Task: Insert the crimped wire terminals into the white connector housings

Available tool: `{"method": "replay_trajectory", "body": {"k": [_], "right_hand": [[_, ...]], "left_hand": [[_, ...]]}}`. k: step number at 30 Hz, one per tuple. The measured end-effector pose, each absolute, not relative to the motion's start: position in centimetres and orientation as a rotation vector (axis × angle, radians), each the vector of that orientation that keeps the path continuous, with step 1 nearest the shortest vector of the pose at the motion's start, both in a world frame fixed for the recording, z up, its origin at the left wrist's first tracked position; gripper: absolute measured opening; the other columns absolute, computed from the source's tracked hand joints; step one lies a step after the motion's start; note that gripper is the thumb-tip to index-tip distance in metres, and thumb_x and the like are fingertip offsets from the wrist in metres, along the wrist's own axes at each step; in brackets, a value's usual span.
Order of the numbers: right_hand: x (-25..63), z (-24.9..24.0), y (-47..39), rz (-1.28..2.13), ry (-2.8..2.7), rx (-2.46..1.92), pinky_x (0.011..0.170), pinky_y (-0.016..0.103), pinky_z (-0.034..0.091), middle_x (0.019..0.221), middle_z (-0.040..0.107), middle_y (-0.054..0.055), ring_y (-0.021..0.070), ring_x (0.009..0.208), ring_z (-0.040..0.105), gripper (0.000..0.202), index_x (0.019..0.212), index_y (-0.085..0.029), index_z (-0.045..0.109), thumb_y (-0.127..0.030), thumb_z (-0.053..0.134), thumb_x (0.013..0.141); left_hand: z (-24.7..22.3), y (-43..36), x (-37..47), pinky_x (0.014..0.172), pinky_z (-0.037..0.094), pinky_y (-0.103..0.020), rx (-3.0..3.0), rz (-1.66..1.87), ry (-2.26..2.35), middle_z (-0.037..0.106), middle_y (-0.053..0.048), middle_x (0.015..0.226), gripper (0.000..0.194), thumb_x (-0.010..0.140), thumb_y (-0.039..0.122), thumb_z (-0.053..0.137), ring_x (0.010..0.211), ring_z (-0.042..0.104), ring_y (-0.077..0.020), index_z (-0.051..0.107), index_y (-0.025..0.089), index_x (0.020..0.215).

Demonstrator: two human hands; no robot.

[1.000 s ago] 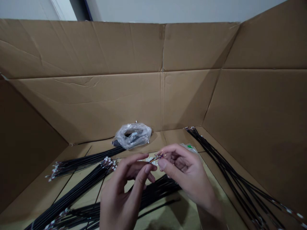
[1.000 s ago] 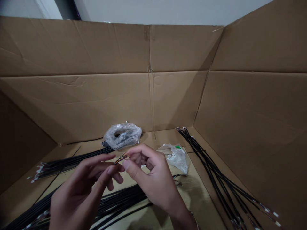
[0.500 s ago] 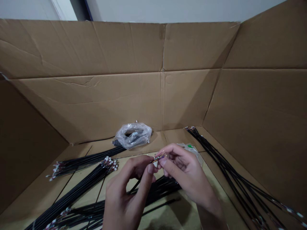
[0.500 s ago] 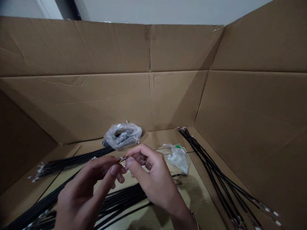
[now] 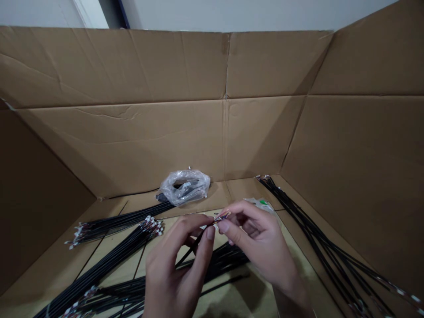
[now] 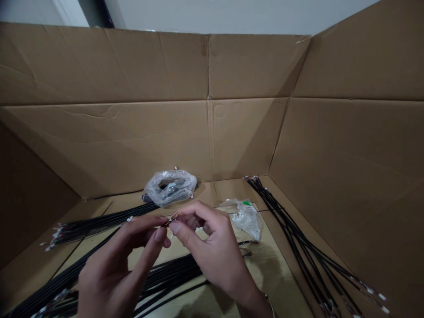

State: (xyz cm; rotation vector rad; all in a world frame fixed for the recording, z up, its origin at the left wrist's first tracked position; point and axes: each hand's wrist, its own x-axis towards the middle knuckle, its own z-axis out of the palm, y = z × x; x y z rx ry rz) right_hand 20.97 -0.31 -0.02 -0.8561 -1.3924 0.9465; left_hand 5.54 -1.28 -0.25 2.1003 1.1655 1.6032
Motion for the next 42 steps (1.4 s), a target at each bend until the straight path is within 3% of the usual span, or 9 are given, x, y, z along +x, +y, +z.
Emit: {"method": "replay_trajectory", "body": {"k": [10,19,27,37,42], "right_hand": [[21.0,0.1,-0.2,0.908,-1.414,-0.818,0.062,0.024,0.050,0.079,0.071,-0.002,0.0125,0.070,0.062,0.007,0.089,-0.025,0.075,-0.018,0.073,0.089],[20.6,0.2,-0.1,0.931,-1.371,-0.794,0.056,0.024,0.052,0.070,0.070,-0.003,0.0123,0.060,0.061,0.005,0.083,-0.024,0.075,-0.019,0.075,0.086],[20.7,0.1,-0.2,0.944,-1.342,-0.734,0.061,0.023,0.056,0.080,0.077,-0.002,0.0128,0.070,0.071,0.010,0.092,-0.027,0.077,-0.019,0.075,0.088],[20.2,0.1,0.1,1.040,-1.266,-0.682,0.052,0.016,0.050,0.069,0.069,-0.005,0.0077,0.056,0.061,0.009,0.084,-0.023,0.072,-0.014,0.073,0.086],[20.0,-0.2,0.1,1.038,-1.284,-0.634,0.058,0.016,0.053,0.070,0.069,-0.005,0.0074,0.061,0.064,0.008,0.088,-0.023,0.072,-0.016,0.070,0.090]], "left_hand": [[-0.4,-1.5,5.8,0.066,0.054,-0.024,2.027,1.683,1.198,0.071,0.002,0.079,0.013,0.093,0.015,0.066,0.070,0.067,-0.0134,0.073,0.027,0.091],[-0.8,-1.4,6.5,0.073,0.053,-0.027,1.909,1.816,1.124,0.072,0.003,0.089,0.020,0.091,0.010,0.066,0.082,0.067,-0.0137,0.071,0.029,0.093],[-0.8,-1.2,6.3,0.072,0.054,-0.026,1.867,1.770,1.088,0.073,0.003,0.097,0.022,0.092,0.009,0.066,0.089,0.069,-0.0139,0.073,0.030,0.092],[-1.0,-1.3,6.6,0.068,0.055,-0.022,1.835,1.832,1.107,0.072,0.003,0.100,0.022,0.092,0.008,0.065,0.090,0.067,-0.0123,0.072,0.029,0.091],[-1.4,-0.7,6.5,0.069,0.056,-0.020,1.965,1.857,1.076,0.074,0.002,0.101,0.022,0.093,0.006,0.063,0.091,0.070,-0.0114,0.071,0.026,0.095]]}}
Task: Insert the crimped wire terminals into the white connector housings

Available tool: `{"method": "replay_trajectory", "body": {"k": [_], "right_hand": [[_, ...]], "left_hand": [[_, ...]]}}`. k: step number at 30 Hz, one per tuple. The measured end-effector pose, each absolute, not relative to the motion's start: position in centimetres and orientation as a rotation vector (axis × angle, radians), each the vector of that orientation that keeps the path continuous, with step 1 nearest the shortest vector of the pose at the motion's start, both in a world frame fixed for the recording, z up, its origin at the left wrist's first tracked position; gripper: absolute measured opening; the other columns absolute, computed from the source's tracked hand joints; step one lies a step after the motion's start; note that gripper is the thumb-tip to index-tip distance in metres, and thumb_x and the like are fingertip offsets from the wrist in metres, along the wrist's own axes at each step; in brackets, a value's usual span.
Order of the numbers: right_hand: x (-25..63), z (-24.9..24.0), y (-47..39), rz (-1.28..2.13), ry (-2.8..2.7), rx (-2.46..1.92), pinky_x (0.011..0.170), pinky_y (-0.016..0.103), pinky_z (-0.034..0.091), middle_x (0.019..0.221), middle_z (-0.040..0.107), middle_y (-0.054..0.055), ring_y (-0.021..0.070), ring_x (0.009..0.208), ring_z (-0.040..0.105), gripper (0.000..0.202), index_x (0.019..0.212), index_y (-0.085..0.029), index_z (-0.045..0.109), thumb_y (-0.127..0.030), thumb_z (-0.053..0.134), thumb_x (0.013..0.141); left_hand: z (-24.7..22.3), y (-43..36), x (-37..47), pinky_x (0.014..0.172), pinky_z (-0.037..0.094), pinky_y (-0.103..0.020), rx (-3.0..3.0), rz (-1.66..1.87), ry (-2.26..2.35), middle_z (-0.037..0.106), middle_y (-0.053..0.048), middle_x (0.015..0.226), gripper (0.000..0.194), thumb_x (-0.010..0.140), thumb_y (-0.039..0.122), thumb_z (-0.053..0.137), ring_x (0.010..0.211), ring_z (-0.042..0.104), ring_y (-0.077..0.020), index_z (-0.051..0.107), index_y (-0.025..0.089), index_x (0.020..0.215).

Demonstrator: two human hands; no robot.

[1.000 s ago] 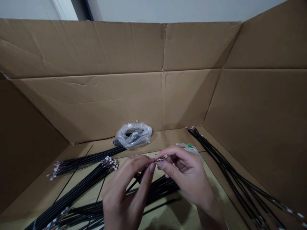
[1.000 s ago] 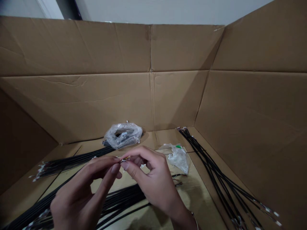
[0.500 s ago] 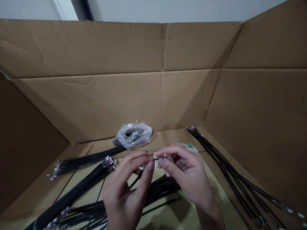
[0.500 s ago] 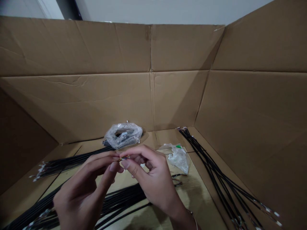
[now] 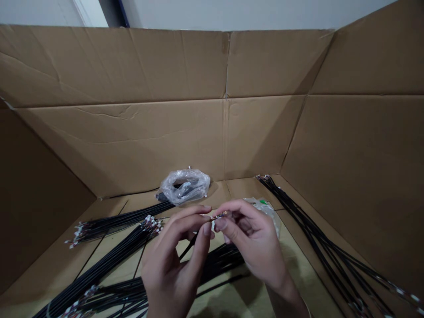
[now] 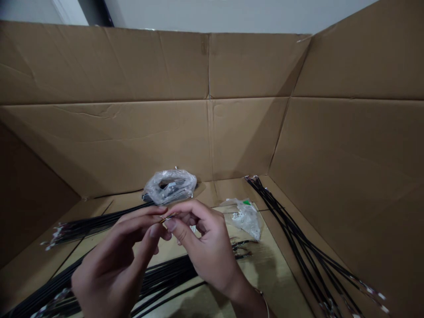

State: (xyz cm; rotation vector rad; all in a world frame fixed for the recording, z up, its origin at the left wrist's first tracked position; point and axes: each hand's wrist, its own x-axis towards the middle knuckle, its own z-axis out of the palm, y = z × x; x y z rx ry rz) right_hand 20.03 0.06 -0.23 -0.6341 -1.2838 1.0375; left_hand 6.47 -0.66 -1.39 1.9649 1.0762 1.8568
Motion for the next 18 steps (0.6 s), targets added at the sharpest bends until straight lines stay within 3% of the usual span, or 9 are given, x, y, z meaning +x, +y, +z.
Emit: {"method": "replay_trajectory", "body": {"k": [4,7,12,18], "right_hand": [[20.16,-0.43,0.14,0.977,-1.325,-0.681,0.067,0.018,0.055,0.080,0.073,-0.004,0.0086,0.070,0.068,0.009,0.091,-0.025,0.073,-0.016,0.071,0.091],[20.20,-0.43,0.28,1.001,-1.315,-0.689,0.064,0.017,0.055,0.079,0.072,-0.004,0.0082,0.068,0.067,0.007,0.089,-0.025,0.072,-0.018,0.073,0.090],[19.98,-0.33,0.40,1.098,-1.244,-0.661,0.055,0.013,0.050,0.069,0.068,-0.005,0.0056,0.059,0.062,0.006,0.086,-0.023,0.072,-0.017,0.073,0.088],[19.85,-0.22,0.14,1.123,-1.232,-0.620,0.057,0.015,0.053,0.071,0.069,-0.004,0.0075,0.062,0.065,0.004,0.087,-0.022,0.071,-0.019,0.073,0.089]], "left_hand": [[-1.46,-0.28,6.03,0.084,0.056,-0.016,2.160,1.877,1.039,0.075,0.002,0.105,0.022,0.092,0.004,0.065,0.098,0.071,-0.0087,0.071,0.023,0.101],[-1.27,-0.41,5.95,0.093,0.052,-0.015,2.247,1.911,1.049,0.075,0.003,0.107,0.023,0.091,0.002,0.066,0.097,0.071,-0.0063,0.071,0.020,0.102],[-1.00,-0.82,6.29,0.093,0.052,-0.019,2.261,1.974,1.069,0.075,0.002,0.109,0.024,0.090,-0.001,0.065,0.099,0.070,-0.0073,0.071,0.019,0.101],[-0.99,-0.81,6.73,0.089,0.054,-0.023,2.209,2.030,1.046,0.074,0.001,0.111,0.025,0.090,-0.002,0.065,0.099,0.070,-0.0093,0.070,0.020,0.102]]}}
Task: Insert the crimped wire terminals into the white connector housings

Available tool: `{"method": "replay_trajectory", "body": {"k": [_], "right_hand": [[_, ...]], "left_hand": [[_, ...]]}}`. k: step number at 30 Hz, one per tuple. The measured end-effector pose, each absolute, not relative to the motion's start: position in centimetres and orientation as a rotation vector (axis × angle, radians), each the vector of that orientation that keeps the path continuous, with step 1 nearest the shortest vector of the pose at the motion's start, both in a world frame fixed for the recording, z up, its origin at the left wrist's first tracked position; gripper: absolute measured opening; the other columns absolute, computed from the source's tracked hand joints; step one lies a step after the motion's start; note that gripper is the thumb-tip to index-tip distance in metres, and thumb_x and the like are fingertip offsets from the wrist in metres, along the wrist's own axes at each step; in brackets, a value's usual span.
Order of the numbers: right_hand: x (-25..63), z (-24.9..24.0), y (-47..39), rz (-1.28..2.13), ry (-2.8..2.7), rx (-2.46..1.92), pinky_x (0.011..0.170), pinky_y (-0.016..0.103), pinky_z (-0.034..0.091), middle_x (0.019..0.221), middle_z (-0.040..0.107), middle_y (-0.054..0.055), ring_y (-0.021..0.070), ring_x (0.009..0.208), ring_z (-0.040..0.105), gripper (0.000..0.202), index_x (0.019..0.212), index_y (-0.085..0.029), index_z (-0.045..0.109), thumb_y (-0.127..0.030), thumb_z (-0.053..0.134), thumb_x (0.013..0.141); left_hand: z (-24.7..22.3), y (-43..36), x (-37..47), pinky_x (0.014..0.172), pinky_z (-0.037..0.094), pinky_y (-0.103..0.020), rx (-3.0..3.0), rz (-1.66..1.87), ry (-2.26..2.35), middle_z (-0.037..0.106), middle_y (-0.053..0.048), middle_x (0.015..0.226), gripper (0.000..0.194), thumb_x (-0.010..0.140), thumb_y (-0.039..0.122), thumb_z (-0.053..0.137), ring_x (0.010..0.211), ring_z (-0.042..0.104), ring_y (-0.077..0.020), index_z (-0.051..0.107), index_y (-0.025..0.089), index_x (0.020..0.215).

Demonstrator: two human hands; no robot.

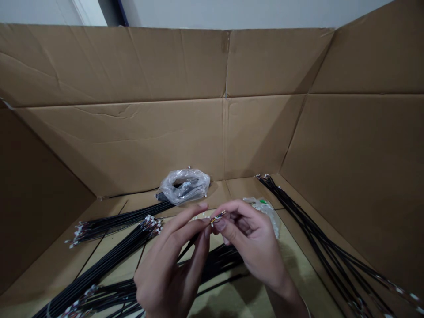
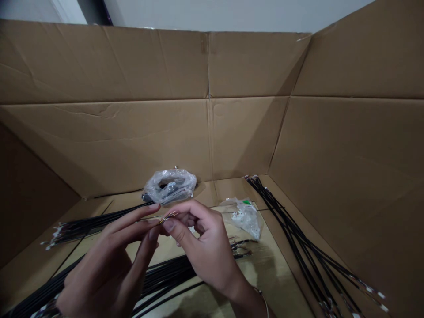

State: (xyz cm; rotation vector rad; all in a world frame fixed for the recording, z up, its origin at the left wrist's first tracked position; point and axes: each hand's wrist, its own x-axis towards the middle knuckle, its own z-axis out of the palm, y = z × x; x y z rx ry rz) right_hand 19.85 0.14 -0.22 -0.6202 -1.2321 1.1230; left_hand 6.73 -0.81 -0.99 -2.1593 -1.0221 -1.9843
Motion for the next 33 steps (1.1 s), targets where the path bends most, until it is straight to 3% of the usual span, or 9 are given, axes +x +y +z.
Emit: {"method": "replay_trajectory", "body": {"k": [13,20,27,33], "right_hand": [[20.1,-0.5,0.5,1.279,-1.185,-0.539,0.053,0.013,0.047,0.068,0.065,-0.003,0.0060,0.056,0.054,0.012,0.085,-0.020,0.069,-0.028,0.078,0.088],[20.1,-0.8,1.0,1.341,-1.168,-0.517,0.050,0.014,0.045,0.068,0.061,-0.004,0.0063,0.055,0.050,0.021,0.086,-0.019,0.069,-0.036,0.082,0.085],[20.0,-0.4,1.0,1.366,-1.195,-0.565,0.049,0.017,0.044,0.065,0.060,-0.004,0.0074,0.054,0.051,0.025,0.084,-0.020,0.066,-0.040,0.081,0.084],[19.9,-0.1,1.0,1.340,-1.230,-0.607,0.048,0.019,0.044,0.061,0.056,-0.006,0.0085,0.052,0.050,0.028,0.083,-0.021,0.066,-0.043,0.083,0.081]], "left_hand": [[-1.6,-0.3,5.7,0.093,0.055,-0.027,-2.244,-1.960,-0.885,0.074,-0.005,0.121,0.035,0.084,-0.011,0.065,0.110,0.071,-0.0151,0.070,0.015,0.107],[-2.1,0.3,4.8,0.099,0.055,-0.031,-2.368,-1.966,-0.869,0.072,-0.005,0.126,0.034,0.088,-0.006,0.062,0.119,0.068,-0.0182,0.068,0.020,0.110],[-1.0,0.1,4.7,0.094,0.058,-0.032,-2.544,-2.005,-0.989,0.074,-0.002,0.100,0.023,0.096,0.003,0.054,0.120,0.065,-0.0202,0.063,0.024,0.098],[-0.6,0.4,3.3,0.091,0.058,-0.034,-2.774,-1.949,-1.057,0.069,-0.004,0.123,0.017,0.101,0.016,0.055,0.102,0.069,-0.0189,0.067,0.028,0.096]]}}
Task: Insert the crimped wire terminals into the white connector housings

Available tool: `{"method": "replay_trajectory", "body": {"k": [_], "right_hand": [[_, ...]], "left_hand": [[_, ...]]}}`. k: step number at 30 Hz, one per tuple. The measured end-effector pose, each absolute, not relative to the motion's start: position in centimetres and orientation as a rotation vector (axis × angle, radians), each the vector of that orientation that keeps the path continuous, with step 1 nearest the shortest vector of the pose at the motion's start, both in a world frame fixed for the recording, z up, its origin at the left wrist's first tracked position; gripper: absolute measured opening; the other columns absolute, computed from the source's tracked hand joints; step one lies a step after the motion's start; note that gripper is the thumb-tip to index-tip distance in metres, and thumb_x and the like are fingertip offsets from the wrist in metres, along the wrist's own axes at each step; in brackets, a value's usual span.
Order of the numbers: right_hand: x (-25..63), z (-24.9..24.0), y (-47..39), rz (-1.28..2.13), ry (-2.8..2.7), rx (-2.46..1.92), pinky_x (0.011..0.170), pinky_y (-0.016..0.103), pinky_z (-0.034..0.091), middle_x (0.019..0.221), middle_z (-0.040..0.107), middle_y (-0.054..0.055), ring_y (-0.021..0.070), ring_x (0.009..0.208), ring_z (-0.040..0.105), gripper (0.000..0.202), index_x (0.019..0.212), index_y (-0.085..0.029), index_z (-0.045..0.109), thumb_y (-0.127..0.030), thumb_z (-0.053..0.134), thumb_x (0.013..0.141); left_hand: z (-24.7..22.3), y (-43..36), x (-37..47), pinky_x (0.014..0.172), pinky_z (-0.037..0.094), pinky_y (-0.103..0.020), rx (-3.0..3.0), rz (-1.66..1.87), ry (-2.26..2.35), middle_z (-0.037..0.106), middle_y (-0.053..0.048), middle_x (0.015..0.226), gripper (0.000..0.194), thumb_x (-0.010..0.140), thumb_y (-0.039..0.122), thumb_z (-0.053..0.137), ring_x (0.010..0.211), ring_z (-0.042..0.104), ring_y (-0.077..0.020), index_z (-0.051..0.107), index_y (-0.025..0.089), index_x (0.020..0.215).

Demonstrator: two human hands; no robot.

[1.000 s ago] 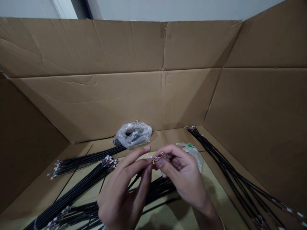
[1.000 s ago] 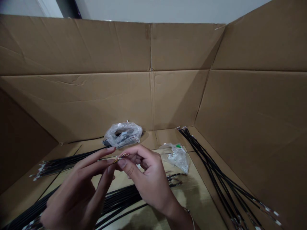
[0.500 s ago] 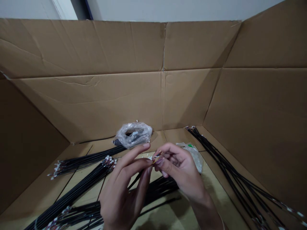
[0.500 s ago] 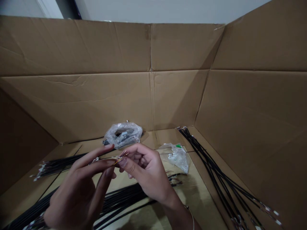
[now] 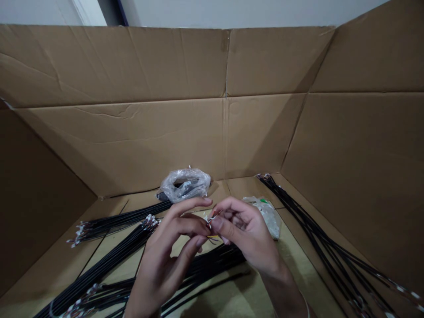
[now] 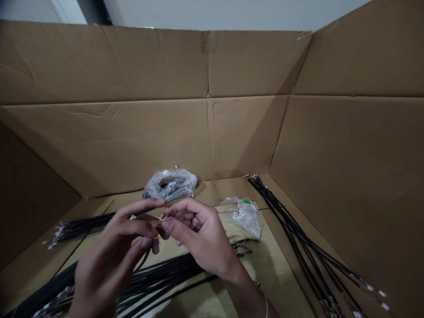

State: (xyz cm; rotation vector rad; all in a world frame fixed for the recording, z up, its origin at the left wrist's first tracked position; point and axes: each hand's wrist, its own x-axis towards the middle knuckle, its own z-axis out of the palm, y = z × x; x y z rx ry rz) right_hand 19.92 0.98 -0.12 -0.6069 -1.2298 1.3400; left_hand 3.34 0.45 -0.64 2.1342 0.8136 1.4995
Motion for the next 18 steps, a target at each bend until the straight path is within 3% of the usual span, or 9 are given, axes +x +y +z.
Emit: {"method": "replay_trajectory", "body": {"k": [3,7,13,18], "right_hand": [[19.9,-0.2,1.0,1.332,-1.238,-0.611,0.050,0.019,0.044,0.063,0.059,-0.005,0.0079,0.054,0.052,0.026,0.084,-0.020,0.067,-0.040,0.083,0.082],[19.7,-0.4,0.9,1.349,-1.218,-0.621,0.052,0.019,0.045,0.067,0.064,-0.003,0.0086,0.057,0.056,0.024,0.085,-0.020,0.068,-0.039,0.083,0.082],[19.2,-0.5,0.9,1.322,-1.244,-0.598,0.062,0.021,0.051,0.066,0.061,-0.006,0.0090,0.060,0.057,0.015,0.083,-0.020,0.070,-0.026,0.084,0.081],[19.1,-0.7,1.0,1.276,-1.277,-0.648,0.063,0.022,0.050,0.064,0.059,-0.006,0.0098,0.060,0.055,0.014,0.083,-0.021,0.070,-0.023,0.084,0.080]], "left_hand": [[-0.4,0.5,2.7,0.087,0.057,-0.029,2.119,1.449,0.806,0.070,-0.004,0.111,0.008,0.098,0.031,0.064,0.103,0.067,-0.0196,0.070,0.029,0.093],[-0.2,0.4,2.6,0.070,0.055,-0.024,2.021,1.448,0.836,0.068,-0.004,0.100,0.036,0.100,0.055,0.052,0.092,0.065,-0.0181,0.070,0.028,0.085],[0.0,0.0,3.2,0.065,0.051,-0.019,1.817,1.431,0.965,0.064,0.001,0.084,0.026,0.096,0.024,0.064,0.079,0.063,-0.0125,0.061,0.024,0.071],[0.4,0.1,3.1,0.060,0.050,-0.018,1.771,1.341,0.953,0.061,0.003,0.066,0.025,0.088,0.023,0.070,0.064,0.059,-0.0108,0.061,0.023,0.065]]}}
